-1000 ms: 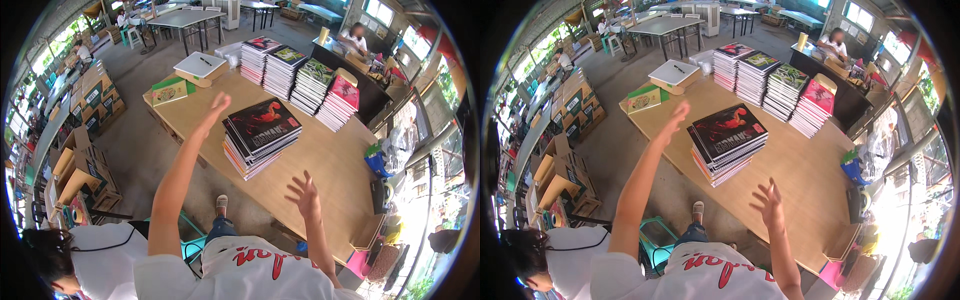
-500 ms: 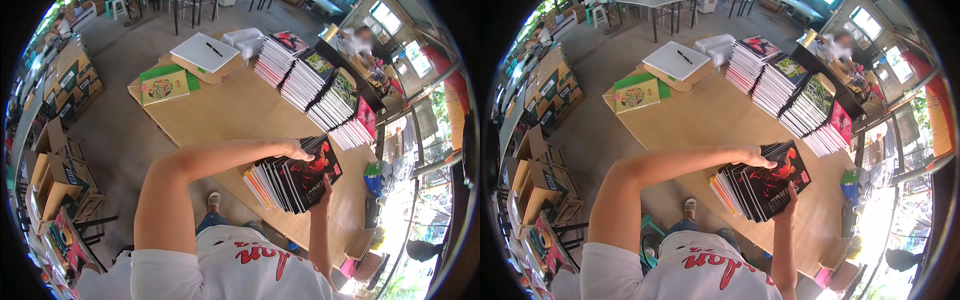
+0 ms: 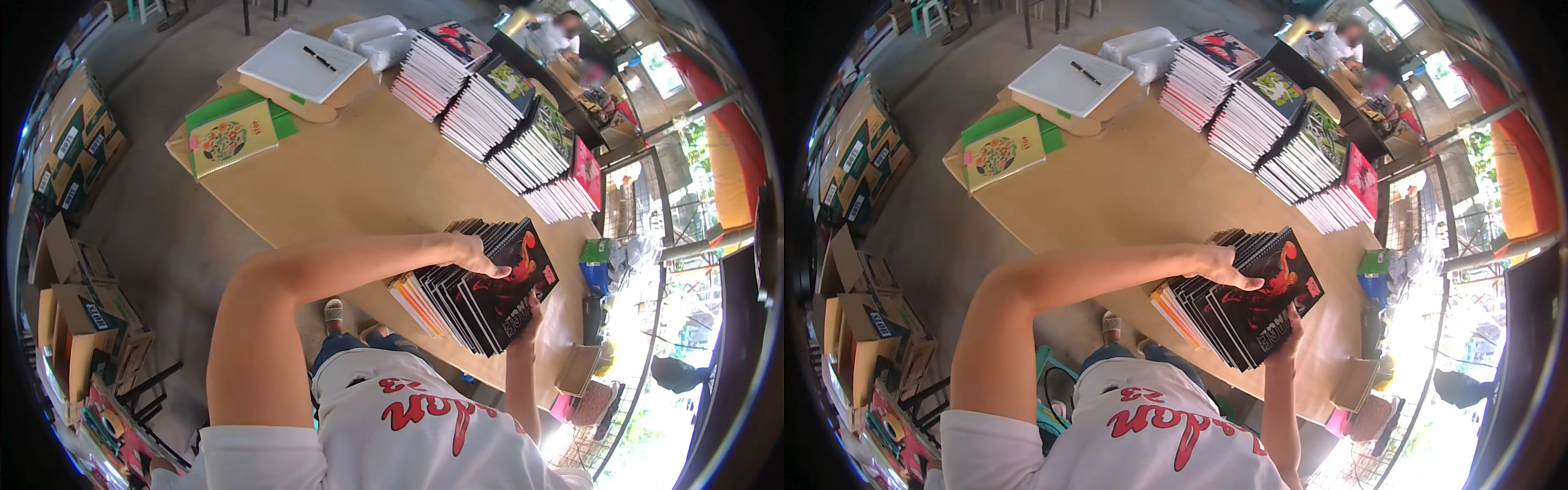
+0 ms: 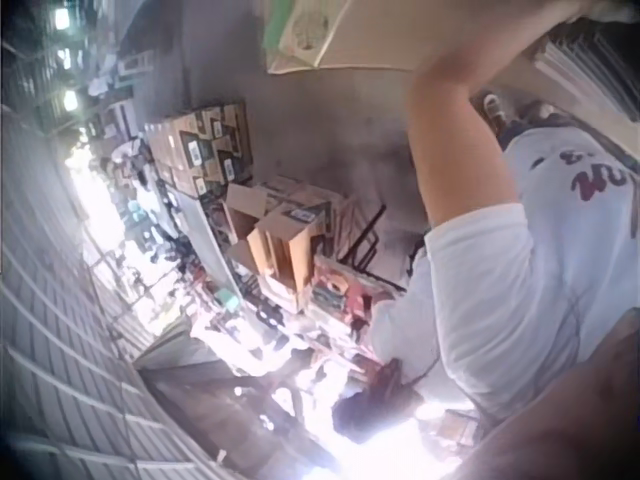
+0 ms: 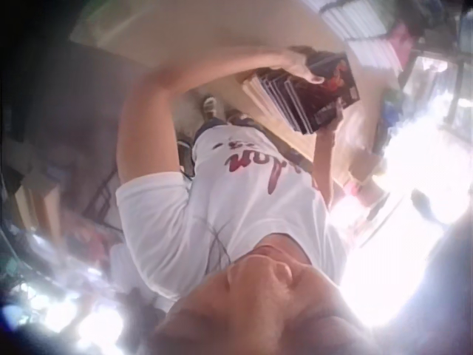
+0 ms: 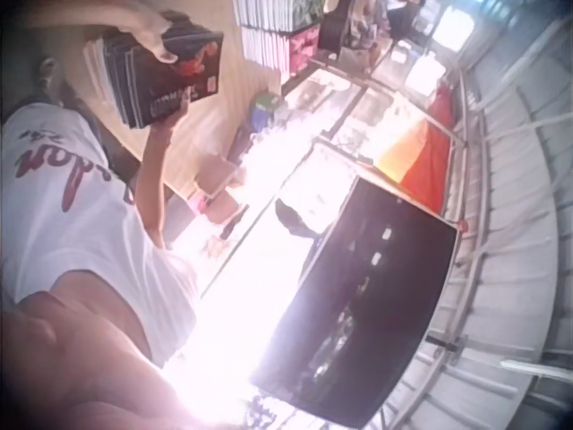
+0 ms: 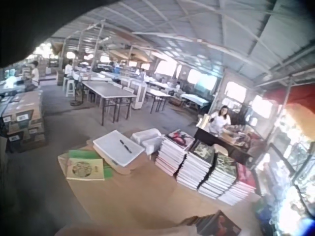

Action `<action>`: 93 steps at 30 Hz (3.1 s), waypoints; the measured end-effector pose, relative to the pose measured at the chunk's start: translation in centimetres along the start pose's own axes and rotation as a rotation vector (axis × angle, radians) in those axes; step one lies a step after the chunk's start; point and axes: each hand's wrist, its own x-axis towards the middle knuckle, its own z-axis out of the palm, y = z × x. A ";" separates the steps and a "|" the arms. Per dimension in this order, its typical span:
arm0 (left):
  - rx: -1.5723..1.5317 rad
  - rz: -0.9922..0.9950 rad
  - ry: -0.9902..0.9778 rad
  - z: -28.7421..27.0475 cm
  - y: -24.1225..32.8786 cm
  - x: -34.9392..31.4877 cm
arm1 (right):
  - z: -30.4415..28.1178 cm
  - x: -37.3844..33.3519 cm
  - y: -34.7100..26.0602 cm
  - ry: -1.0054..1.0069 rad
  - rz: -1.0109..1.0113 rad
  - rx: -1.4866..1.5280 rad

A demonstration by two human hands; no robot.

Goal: The person sorts various spiral notebooks by their covers, picking them up from a large central stack and placing them into separate categorized piles on a wooden table.

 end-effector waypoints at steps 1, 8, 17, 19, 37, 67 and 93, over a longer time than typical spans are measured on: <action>-0.018 0.004 0.069 0.0 -0.3 0.4 | 0.3 0.0 0.4 0.019 -0.059 0.008; -0.357 0.036 0.050 0.5 1.0 2.5 | -1.7 -0.6 0.1 0.200 -0.070 0.096; -0.070 0.205 0.287 9.5 7.5 1.4 | -6.7 -4.4 -3.9 0.117 -0.184 0.105; -0.078 0.307 0.348 12.6 9.7 2.4 | -11.3 -4.8 -6.0 0.024 -0.103 0.186; -0.121 0.581 0.142 19.8 7.3 22.8 | -35.0 3.8 -12.3 -0.192 -0.725 -0.967; -0.798 -0.132 0.293 9.3 10.9 33.0 | -26.0 18.2 -18.3 0.053 0.082 -0.033; -0.264 -0.237 0.179 1.4 -10.5 3.1 | -10.0 2.1 4.4 0.071 0.370 -0.321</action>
